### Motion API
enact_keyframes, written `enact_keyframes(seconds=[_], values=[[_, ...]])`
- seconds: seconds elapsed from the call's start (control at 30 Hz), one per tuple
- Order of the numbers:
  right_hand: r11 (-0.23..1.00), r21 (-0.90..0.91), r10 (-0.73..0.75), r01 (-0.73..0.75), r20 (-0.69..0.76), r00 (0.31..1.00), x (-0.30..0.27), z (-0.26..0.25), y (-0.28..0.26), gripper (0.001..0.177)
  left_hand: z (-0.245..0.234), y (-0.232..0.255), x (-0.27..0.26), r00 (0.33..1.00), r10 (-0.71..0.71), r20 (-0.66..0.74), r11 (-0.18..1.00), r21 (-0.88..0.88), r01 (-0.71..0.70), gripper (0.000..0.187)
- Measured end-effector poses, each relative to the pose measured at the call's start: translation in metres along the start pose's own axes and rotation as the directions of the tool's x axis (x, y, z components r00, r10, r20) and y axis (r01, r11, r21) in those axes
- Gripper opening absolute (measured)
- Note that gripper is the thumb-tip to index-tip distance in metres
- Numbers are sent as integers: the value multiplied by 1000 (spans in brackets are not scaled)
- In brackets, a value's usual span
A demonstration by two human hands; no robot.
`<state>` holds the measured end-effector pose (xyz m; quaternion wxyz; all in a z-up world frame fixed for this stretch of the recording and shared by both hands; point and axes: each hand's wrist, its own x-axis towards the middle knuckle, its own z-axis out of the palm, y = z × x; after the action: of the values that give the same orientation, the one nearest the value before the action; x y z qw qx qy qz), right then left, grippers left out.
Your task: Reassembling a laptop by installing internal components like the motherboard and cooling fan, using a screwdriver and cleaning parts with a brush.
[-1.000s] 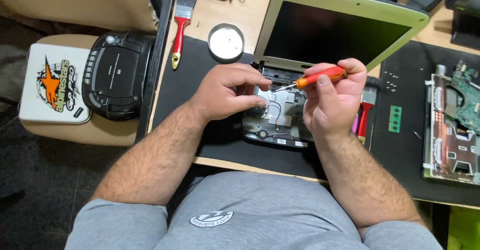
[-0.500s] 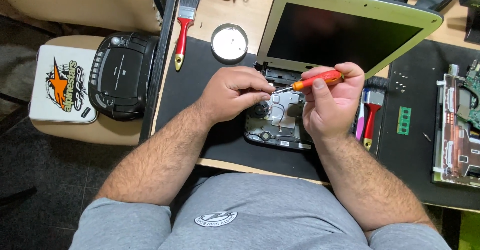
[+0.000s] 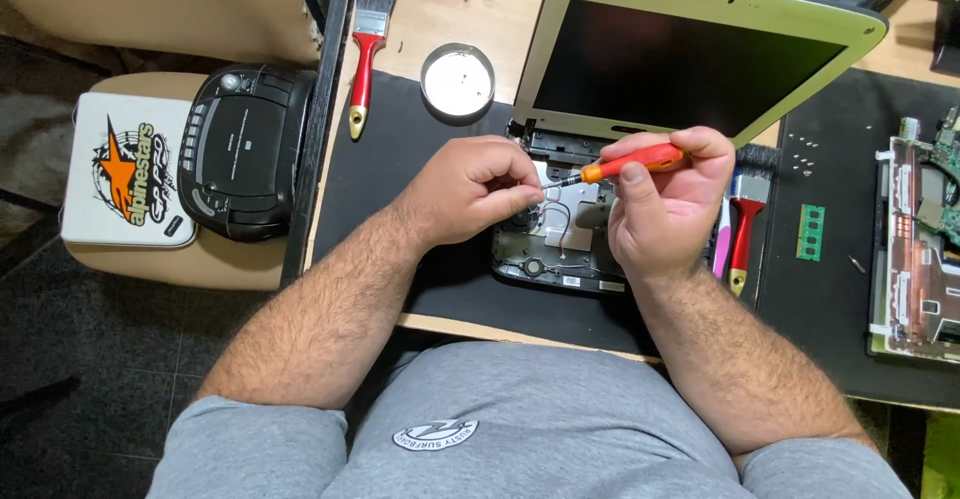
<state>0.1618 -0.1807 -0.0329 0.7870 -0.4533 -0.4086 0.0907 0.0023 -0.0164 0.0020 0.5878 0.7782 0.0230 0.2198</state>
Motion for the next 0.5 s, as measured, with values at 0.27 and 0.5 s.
enact_keyframes(seconds=[0.27, 0.5], values=[[994, -70, -74, 82, 109, 991, 1, 6, -15, 40, 0, 2, -1, 995, 28, 94, 998, 46, -33, 6], [962, -188, -148, 197, 244, 958, -2, 8, -26, 38, 0, 1, 0, 976, -56, 211, 981, 195, 14, 11]])
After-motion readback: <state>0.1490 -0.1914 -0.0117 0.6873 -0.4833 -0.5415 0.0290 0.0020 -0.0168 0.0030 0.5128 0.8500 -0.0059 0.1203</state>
